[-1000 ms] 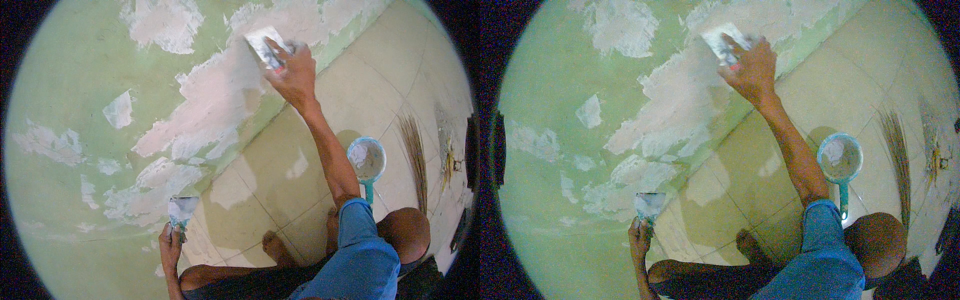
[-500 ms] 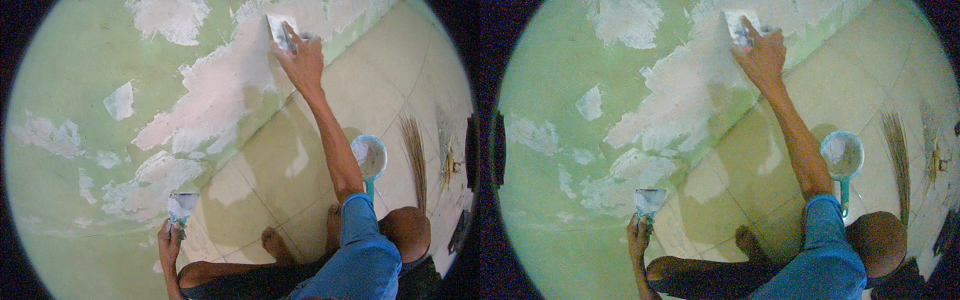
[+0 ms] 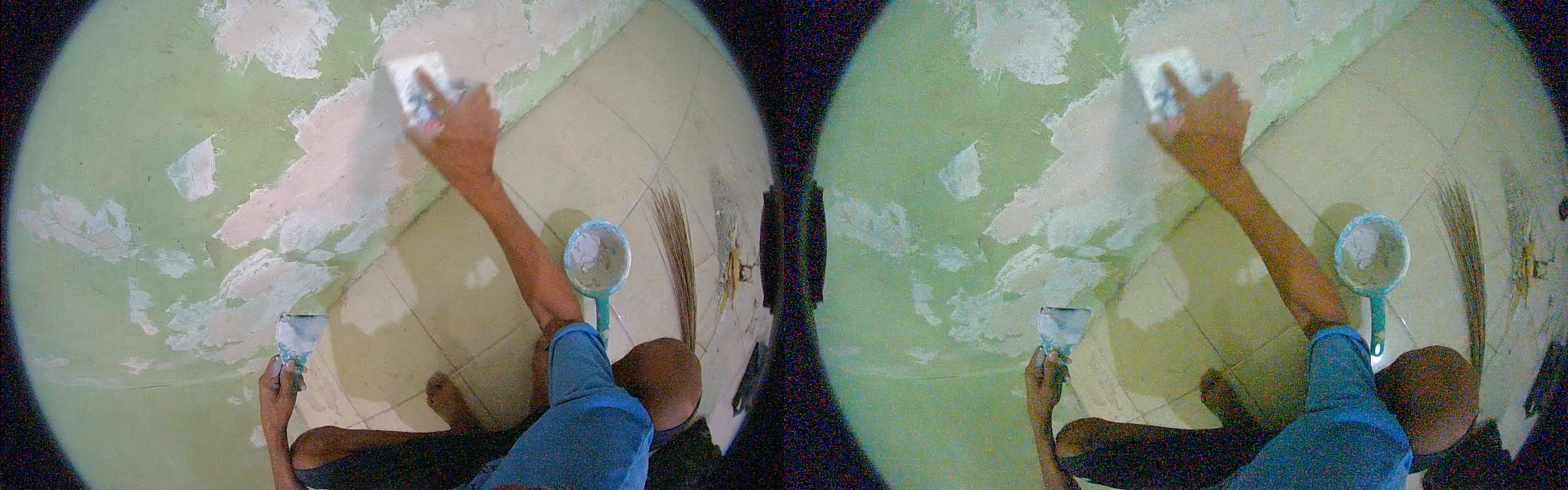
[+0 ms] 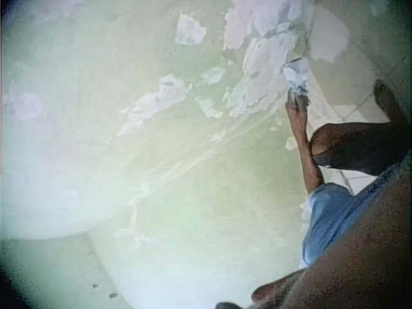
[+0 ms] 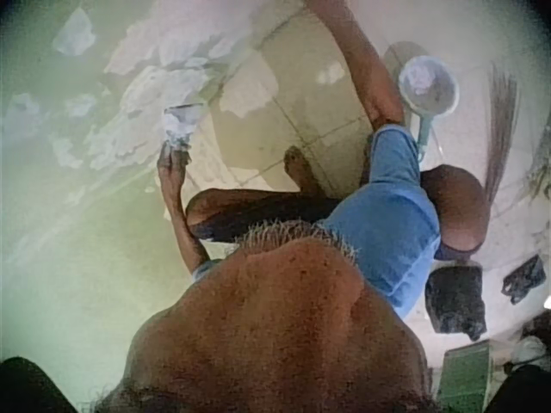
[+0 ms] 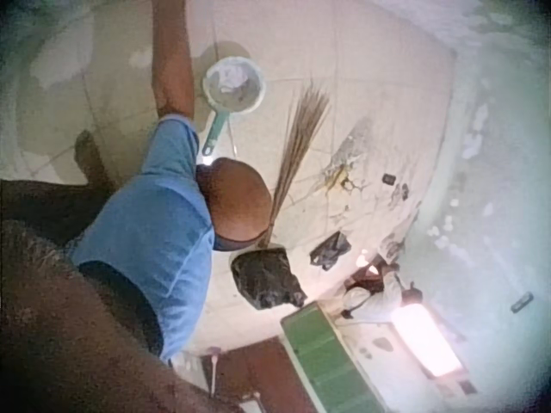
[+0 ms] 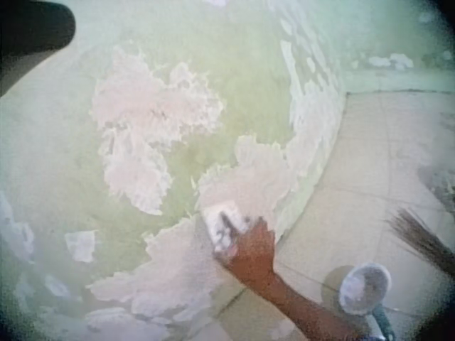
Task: The person applies white putty to a green wall using two scrapers, spreading and smoothing the material over several areas while periodically taking more putty from a container.
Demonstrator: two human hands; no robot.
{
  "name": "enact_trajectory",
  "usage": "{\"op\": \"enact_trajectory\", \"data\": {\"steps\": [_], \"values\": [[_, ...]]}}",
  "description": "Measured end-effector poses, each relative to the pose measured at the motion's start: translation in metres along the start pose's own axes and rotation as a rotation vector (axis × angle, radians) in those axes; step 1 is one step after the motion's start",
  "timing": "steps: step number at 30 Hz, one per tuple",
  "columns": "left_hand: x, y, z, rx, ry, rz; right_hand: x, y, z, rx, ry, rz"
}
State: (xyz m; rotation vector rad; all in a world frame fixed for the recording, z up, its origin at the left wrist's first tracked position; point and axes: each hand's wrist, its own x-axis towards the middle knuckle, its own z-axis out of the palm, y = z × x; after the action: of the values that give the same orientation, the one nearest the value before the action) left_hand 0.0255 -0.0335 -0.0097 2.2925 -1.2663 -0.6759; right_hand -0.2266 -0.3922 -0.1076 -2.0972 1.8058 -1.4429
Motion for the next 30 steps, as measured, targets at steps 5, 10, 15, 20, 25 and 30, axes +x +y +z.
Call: {"op": "enact_trajectory", "data": {"steps": [5,10,15,20,25,30], "values": [[0.003,-0.005,0.000,-0.016,-0.011,0.008,0.034,0.014,0.005,0.032,0.155,0.072],[0.001,-0.005,0.000,-0.055,0.012,-0.038,0.002,-0.002,0.024,0.073,0.093,-0.072],[0.002,-0.010,-0.003,-0.001,-0.014,-0.002,0.014,0.010,0.027,0.079,0.235,-0.173],[0.001,-0.004,0.000,0.047,0.004,0.022,-0.005,0.031,0.036,-0.015,0.118,-0.143],[0.001,-0.007,-0.003,0.037,0.008,0.043,0.008,0.016,0.007,0.150,0.164,0.019],[0.000,-0.005,-0.002,-0.006,-0.013,-0.015,0.020,-0.007,0.025,0.046,0.056,0.167]]}}
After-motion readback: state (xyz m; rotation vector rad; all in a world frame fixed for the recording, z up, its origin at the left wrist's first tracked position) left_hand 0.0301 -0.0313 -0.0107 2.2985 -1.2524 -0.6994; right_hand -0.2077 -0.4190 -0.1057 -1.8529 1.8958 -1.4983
